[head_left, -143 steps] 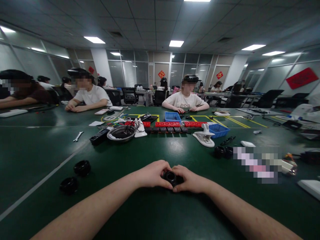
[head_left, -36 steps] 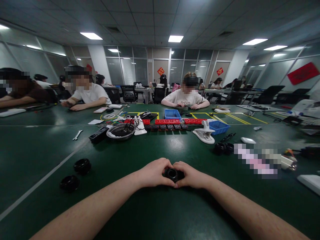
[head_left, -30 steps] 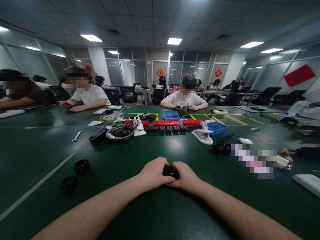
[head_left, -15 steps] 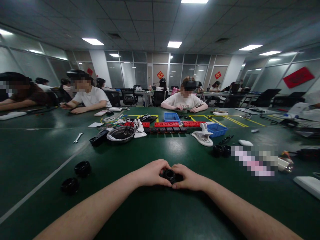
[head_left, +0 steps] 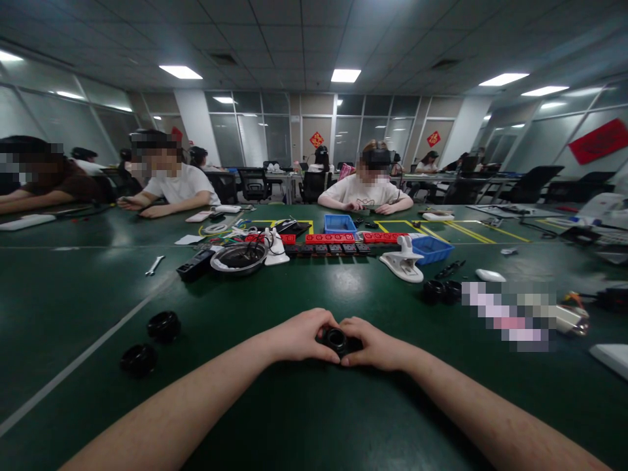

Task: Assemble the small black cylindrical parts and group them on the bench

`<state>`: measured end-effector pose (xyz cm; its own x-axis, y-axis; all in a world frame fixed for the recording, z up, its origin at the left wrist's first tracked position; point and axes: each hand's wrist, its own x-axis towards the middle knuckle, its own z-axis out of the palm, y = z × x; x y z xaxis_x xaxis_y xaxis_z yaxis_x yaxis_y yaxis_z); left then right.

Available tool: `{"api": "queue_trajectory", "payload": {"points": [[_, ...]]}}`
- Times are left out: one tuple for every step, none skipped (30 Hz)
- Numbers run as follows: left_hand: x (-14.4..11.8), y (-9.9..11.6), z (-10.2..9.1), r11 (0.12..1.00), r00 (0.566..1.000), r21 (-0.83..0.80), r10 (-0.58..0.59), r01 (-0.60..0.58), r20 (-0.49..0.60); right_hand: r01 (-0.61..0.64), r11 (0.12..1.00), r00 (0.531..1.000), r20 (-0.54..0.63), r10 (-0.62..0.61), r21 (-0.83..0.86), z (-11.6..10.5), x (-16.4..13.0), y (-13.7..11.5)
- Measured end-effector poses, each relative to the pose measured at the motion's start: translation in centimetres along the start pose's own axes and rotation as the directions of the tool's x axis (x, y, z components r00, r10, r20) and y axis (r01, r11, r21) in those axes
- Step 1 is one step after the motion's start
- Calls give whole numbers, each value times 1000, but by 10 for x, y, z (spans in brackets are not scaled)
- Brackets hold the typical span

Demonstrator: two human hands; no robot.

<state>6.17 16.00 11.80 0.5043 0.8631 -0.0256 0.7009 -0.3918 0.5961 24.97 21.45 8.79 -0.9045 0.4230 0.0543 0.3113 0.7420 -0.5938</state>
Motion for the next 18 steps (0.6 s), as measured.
{"api": "queue_trajectory", "payload": {"points": [[0, 0, 0, 1000, 1000, 0, 0, 0, -1, -2, 1000, 1000, -3, 2, -3, 0, 0, 0], [0, 0, 0, 1000, 1000, 0, 2, -2, 0, -5, 1000, 1000, -8, 5, -7, 1, 0, 0], [0, 0, 0, 1000, 1000, 1, 4, -4, 0, -9, 1000, 1000, -14, 9, -10, 2, 1, 1], [1, 0, 1, 1000, 1000, 2, 5, -5, -1, -17, 1000, 1000, -22, 16, -11, 2, 1, 1], [1, 0, 1, 1000, 1000, 4, 6, -6, -3, -28, 1000, 999, -35, 27, -11, 3, 1, 1], [1, 1, 1, 1000, 1000, 7, 4, -4, -6, -44, 999, 998, -50, 44, -12, 5, 1, 1], [1, 1, 1, 1000, 1000, 9, -3, 3, -9, -65, 998, 996, -66, 64, -14, 6, 2, 1], [1, 2, 2, 1000, 1000, 10, -13, 14, -12, -89, 996, 993, -83, 87, -18, 7, 2, 1], [0, 3, 2, 1000, 999, 10, -30, 30, -18, -113, 993, 989, -98, 110, -23, 8, 2, 1], [0, 5, 3, 999, 998, 11, -50, 50, -27, -135, 990, 985, -112, 131, -28, 8, 2, 1], [-1, 7, 5, 997, 996, 14, -75, 76, -42, -154, 988, 981, -124, 149, -32, 9, 2, 1], [-1, 10, 6, 994, 993, 21, -103, 105, -61, -168, 985, 977, -136, 162, -35, 11, 2, 1], [-2, 13, 8, 990, 987, 31, -134, 137, -88, -180, 983, 973, -151, 172, -38, 12, 2, 2], [-2, 15, 11, 984, 979, 44, -167, 173, -119, -194, 980, 968, -170, 185, -43, 14, 2, 2], [-2, 18, 13, 976, 968, 59, -200, 211, -153, -213, 976, 961, -193, 199, -54, 16, 3, 2], [-2, 20, 16, 966, 955, 73, -232, 249, -186, -238, 969, 950, -223, 217, -71, 19, 4, 1], [-2, 22, 18, 955, 941, 85, -260, 284, -217, -270, 958, 936, -260, 237, -100, 22, 5, 0], [-2, 22, 20, 945, 927, 94, -284, 314, -244, -307, 941, 919, -300, 255, -141, 24, 5, -2]]}}
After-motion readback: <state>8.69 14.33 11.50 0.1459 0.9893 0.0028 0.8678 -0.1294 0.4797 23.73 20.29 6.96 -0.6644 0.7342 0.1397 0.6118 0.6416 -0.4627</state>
